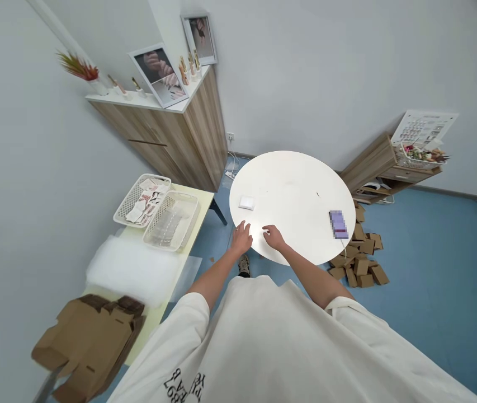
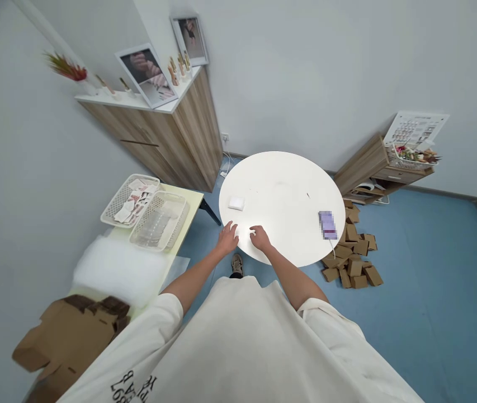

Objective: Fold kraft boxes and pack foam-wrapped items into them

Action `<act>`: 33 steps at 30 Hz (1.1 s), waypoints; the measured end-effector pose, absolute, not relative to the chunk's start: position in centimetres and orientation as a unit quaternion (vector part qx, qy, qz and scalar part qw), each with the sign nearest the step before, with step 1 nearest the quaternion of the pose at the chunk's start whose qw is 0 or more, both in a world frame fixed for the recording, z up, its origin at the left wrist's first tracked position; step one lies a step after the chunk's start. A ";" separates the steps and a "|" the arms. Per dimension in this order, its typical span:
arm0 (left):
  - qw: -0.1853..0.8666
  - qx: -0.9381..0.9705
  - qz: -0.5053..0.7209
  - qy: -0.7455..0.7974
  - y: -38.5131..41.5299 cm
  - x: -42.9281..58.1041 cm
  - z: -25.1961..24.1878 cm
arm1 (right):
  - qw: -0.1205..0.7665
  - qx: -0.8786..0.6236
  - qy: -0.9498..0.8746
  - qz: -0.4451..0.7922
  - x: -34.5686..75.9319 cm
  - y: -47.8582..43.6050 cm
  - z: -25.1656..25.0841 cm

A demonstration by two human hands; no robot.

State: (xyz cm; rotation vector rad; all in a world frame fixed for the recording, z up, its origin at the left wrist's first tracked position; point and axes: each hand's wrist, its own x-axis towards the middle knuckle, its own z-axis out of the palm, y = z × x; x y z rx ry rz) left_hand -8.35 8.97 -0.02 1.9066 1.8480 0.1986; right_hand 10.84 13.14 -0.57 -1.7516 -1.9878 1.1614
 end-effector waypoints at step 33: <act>0.162 0.397 0.163 0.889 -36.2 -36.3 1.3 | -0.025 -0.272 -0.870 0.410 -24.3 -18.9 1.3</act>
